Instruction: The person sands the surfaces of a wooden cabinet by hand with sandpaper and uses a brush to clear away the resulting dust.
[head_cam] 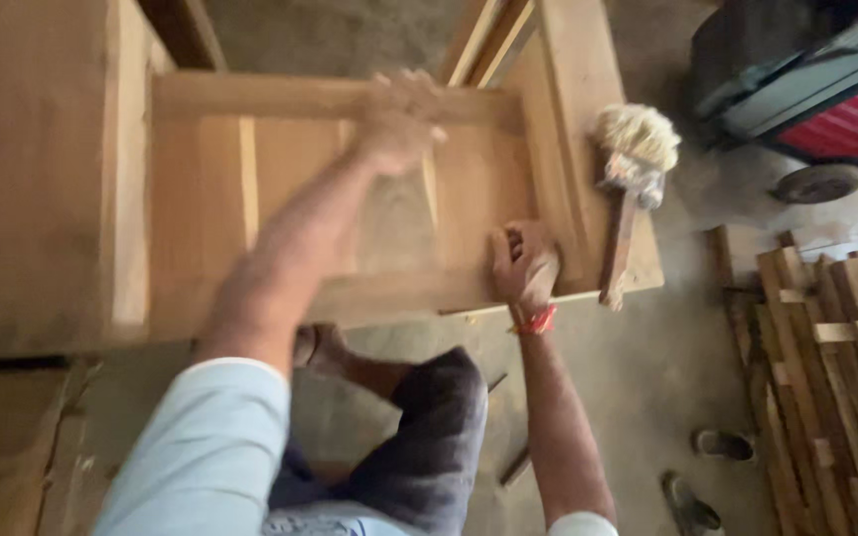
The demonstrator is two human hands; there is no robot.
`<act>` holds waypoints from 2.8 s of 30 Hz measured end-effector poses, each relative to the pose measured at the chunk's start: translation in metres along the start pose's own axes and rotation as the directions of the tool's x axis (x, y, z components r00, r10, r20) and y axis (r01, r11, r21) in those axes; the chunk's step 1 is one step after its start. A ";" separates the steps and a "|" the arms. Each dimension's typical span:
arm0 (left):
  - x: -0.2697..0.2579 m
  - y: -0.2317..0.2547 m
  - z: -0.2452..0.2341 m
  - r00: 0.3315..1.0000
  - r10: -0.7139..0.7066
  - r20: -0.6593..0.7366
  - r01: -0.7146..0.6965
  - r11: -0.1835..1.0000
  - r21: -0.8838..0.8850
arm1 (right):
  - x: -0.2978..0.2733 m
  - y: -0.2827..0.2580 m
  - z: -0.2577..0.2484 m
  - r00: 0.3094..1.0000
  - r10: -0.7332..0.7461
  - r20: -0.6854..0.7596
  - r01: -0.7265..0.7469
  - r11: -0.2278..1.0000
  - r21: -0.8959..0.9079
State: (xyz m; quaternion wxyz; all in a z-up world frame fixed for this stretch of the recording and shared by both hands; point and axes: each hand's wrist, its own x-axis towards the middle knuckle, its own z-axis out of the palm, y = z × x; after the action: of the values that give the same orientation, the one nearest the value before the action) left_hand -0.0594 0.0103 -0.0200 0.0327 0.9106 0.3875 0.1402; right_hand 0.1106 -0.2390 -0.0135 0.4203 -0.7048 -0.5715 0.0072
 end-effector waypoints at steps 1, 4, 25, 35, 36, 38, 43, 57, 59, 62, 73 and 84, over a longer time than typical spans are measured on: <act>-0.021 -0.043 0.000 0.984 0.003 -0.176 -0.006 1.000 -0.019 | -0.004 0.000 0.000 1.000 0.006 0.003 -0.006 1.000 0.020; -0.090 -0.161 0.003 0.975 -0.148 -0.167 0.167 0.980 0.105 | -0.005 -0.007 -0.004 1.000 0.000 -0.003 0.000 1.000 0.030; 0.089 0.085 0.017 0.971 0.086 0.222 -0.075 0.995 -0.060 | 0.004 -0.011 -0.007 1.000 0.022 0.007 -0.022 1.000 0.002; -0.125 -0.181 -0.051 0.871 -0.491 -0.008 0.491 0.871 0.007 | -0.006 -0.012 -0.011 0.999 -0.048 -0.011 0.046 0.995 -0.090; -0.123 -0.180 -0.053 0.855 -0.518 -0.003 0.518 0.855 0.023 | -0.003 -0.015 -0.009 0.999 -0.033 -0.018 0.030 0.992 -0.125; -0.119 -0.164 -0.055 0.823 -0.568 0.026 0.567 0.823 0.048 | -0.002 -0.018 -0.008 0.999 -0.048 -0.020 0.046 0.991 -0.123; -0.035 -0.039 -0.027 0.955 -0.256 0.147 0.234 0.960 0.152 | -0.001 -0.021 -0.009 1.000 -0.013 -0.006 0.012 0.988 -0.152; -0.009 0.011 0.007 0.996 -0.091 0.000 0.091 0.996 0.014 | 0.002 0.003 -0.003 0.966 -0.250 -0.064 0.243 0.964 -0.106; -0.056 -0.054 -0.008 0.978 -0.205 0.028 0.205 0.979 0.009 | -0.006 0.003 -0.001 0.995 -0.096 -0.039 0.095 0.995 -0.013; -0.124 -0.143 -0.061 0.902 -0.419 0.102 0.420 0.908 0.017 | -0.006 -0.003 -0.003 1.000 -0.021 -0.016 0.021 1.000 -0.010; -0.004 0.005 -0.006 0.979 -0.058 0.196 0.074 0.995 -0.073 | -0.001 -0.007 -0.002 0.999 -0.035 -0.003 0.035 0.992 -0.123; 0.009 0.016 -0.007 0.974 -0.060 0.219 0.050 0.997 0.053 | 0.001 -0.005 -0.004 0.997 0.068 0.028 -0.070 0.995 0.066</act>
State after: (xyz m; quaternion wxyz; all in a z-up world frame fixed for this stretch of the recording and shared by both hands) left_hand -0.0444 0.0053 -0.0087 0.0579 0.9100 0.4096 0.0282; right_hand 0.1088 -0.2405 -0.0079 0.4359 -0.7094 -0.5517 0.0499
